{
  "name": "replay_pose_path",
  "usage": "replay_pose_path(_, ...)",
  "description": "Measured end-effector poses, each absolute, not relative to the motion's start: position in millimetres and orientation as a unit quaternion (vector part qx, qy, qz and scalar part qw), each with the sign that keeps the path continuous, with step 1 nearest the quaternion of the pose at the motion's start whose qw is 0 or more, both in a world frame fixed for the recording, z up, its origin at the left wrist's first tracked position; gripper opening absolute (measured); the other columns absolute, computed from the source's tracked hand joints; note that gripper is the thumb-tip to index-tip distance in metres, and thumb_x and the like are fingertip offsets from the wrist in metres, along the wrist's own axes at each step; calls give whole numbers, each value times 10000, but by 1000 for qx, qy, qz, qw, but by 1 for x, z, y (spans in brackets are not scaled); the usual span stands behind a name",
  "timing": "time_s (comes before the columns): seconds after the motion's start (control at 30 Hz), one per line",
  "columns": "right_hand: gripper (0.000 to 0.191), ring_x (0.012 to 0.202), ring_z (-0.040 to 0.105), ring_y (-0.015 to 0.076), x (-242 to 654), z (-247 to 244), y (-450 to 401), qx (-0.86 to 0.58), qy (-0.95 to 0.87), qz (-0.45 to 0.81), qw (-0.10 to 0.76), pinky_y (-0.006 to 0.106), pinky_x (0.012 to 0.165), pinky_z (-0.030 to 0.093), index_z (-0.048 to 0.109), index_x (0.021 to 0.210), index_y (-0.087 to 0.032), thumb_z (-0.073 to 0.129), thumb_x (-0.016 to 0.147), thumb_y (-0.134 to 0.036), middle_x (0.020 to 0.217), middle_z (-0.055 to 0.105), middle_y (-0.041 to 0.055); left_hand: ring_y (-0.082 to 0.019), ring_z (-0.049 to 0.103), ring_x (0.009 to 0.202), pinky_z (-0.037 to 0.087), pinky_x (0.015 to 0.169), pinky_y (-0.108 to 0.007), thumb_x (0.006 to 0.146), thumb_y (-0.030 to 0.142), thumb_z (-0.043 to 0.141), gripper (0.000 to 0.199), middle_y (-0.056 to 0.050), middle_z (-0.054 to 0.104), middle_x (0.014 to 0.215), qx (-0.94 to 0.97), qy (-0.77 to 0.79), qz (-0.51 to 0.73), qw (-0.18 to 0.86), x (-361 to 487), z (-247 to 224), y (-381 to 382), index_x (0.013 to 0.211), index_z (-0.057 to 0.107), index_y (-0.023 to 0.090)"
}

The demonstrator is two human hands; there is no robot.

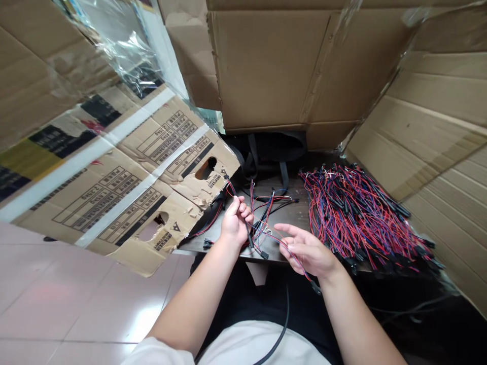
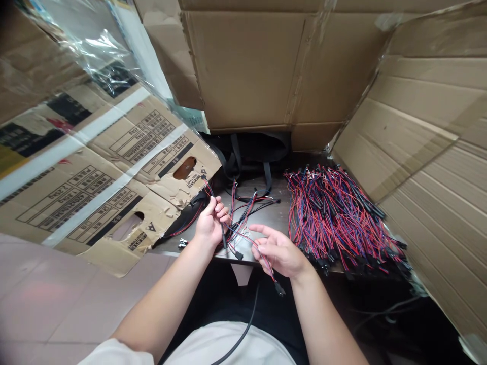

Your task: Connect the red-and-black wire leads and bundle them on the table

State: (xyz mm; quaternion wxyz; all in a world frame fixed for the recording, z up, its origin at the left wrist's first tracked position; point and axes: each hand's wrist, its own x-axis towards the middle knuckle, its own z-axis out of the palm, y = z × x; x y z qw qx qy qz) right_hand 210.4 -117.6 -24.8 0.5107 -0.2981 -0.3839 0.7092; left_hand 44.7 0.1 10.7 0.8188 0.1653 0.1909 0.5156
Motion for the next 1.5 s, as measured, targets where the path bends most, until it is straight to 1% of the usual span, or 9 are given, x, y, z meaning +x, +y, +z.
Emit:
replay_pose_path(0.2, 470, 363, 338, 26, 211, -27, -116, -296, -363, 727, 502, 152, 316, 263, 646, 1165, -144, 749, 716, -239, 584, 546, -30, -36, 429, 460, 401, 438, -143, 885, 297, 628, 167, 61, 443, 585, 161, 207, 520, 813, 46, 10, 0, 831, 595, 142)
replay_pose_path(0.33, 374, 376, 277, 18, 212, -27, -116, -302, -352, 733, 497, 142, 323, 217, 687, 1110, -141, 719, 752, -245, 534, 478, -49, -62, 562, 575, 520, 589, -178, 879, 277, 632, 148, 21, 558, 677, 156, 224, 520, 809, 47, 9, 2, 827, 614, 140)
replay_pose_path(0.4, 344, 385, 264, 22, 212, -26, -117, -308, -343, 733, 501, 141, 324, 214, 699, 1087, -138, 714, 763, -254, 517, 441, -58, -81, 608, 634, 547, 661, -210, 878, 258, 629, 132, 4, 598, 713, 154, 224, 521, 809, 48, 9, 1, 824, 621, 138)
replay_pose_path(0.47, 334, 386, 257, 25, 212, -25, -117, -305, -339, 735, 503, 143, 322, 223, 705, 1075, -138, 717, 763, -258, 510, 430, -59, -93, 626, 648, 557, 686, -235, 884, 246, 616, 118, -5, 620, 729, 159, 219, 519, 811, 48, 9, 0, 833, 630, 141)
replay_pose_path(0.63, 325, 390, 257, 27, 211, -26, -117, -296, -338, 735, 508, 138, 325, 242, 709, 1071, -137, 718, 768, -253, 499, 427, -58, -94, 623, 609, 555, 665, -245, 900, 211, 574, 89, -3, 632, 721, 172, 226, 517, 808, 47, 10, -2, 886, 643, 156)
replay_pose_path(0.97, 322, 394, 270, 26, 210, -29, -116, -280, -351, 730, 515, 137, 337, 261, 706, 1103, -156, 692, 795, -249, 510, 427, -58, -92, 604, 584, 539, 640, -239, 928, 199, 514, 132, -8, 611, 707, 179, 222, 514, 809, 47, 12, -3, 901, 637, 157)
replay_pose_path(1.3, 310, 383, 289, 24, 209, -28, -118, -283, -344, 729, 520, 137, 331, 270, 723, 1069, -162, 716, 776, -263, 504, 439, -54, -98, 581, 583, 528, 607, -223, 887, 232, 587, 79, -10, 590, 687, 203, 193, 494, 823, 47, 14, -7, 886, 620, 161)
replay_pose_path(1.43, 329, 381, 292, 24, 209, -27, -118, -285, -349, 726, 520, 136, 331, 269, 718, 1089, -159, 716, 775, -255, 497, 436, -57, -94, 585, 576, 539, 603, -228, 858, 205, 623, 51, -5, 592, 682, 227, 190, 496, 817, 47, 12, -6, 877, 623, 158)
replay_pose_path(1.5, 336, 382, 296, 25, 208, -28, -118, -287, -351, 725, 519, 137, 332, 271, 716, 1093, -156, 720, 773, -260, 496, 438, -57, -84, 566, 543, 528, 567, -218, 835, 193, 652, 69, 5, 585, 673, 255, 181, 494, 812, 46, 10, -7, 886, 619, 163)
